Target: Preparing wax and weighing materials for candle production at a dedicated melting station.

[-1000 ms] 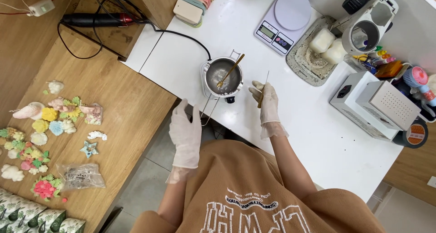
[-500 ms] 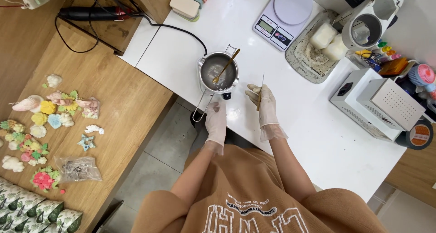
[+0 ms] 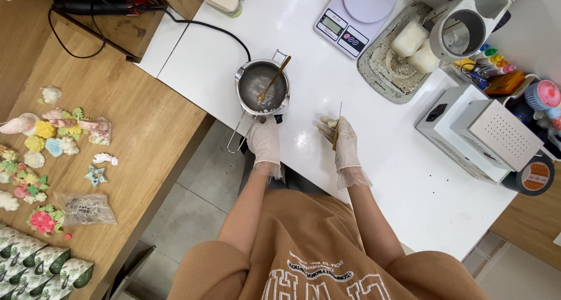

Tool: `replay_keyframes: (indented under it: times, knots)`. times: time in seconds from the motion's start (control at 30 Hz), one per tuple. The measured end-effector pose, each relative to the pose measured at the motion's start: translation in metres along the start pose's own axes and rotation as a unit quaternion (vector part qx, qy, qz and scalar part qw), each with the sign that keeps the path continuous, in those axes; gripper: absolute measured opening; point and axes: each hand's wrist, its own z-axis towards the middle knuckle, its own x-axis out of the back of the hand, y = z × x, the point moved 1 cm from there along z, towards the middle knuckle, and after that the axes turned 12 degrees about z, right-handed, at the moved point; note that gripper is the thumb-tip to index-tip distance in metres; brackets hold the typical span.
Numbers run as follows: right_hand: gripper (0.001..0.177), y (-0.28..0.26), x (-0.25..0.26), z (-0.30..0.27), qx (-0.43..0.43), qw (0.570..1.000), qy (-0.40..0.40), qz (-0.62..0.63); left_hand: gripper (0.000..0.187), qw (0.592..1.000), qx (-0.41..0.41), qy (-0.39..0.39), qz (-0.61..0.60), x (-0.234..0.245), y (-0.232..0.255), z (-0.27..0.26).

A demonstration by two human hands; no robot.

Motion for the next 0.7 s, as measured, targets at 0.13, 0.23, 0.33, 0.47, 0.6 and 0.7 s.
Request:
replay_keyframes:
  times: [0.13,0.23,0.33,0.47,0.6,0.7]
  knots:
    - [0.038,0.004,0.012,0.005,0.003,1.000,-0.004,0.030,0.061,0.995,-0.028,0.044,-0.080,0.001,0.000,-0.007]
    - [0.039,0.003,0.016,0.002,0.013,0.999,-0.012,0.038,0.062,0.995,-0.010,0.021,-0.098,0.007,0.009,-0.013]
    - [0.039,-0.003,0.013,-0.005,0.017,0.999,-0.025,0.025,0.062,0.996,-0.003,0.050,-0.069,-0.011,-0.001,0.008]
    - [0.039,-0.003,0.015,-0.006,0.022,1.000,-0.015,0.013,0.060,0.997,-0.015,0.068,-0.020,-0.032,-0.013,0.028]
    - [0.039,-0.001,0.018,-0.010,0.016,1.000,-0.011,0.005,0.058,0.994,-0.044,0.095,0.016,-0.045,-0.030,0.037]
    - [0.038,-0.001,0.019,-0.011,0.011,1.000,0.003,-0.010,0.052,0.982,-0.114,0.150,0.011,-0.053,-0.040,0.043]
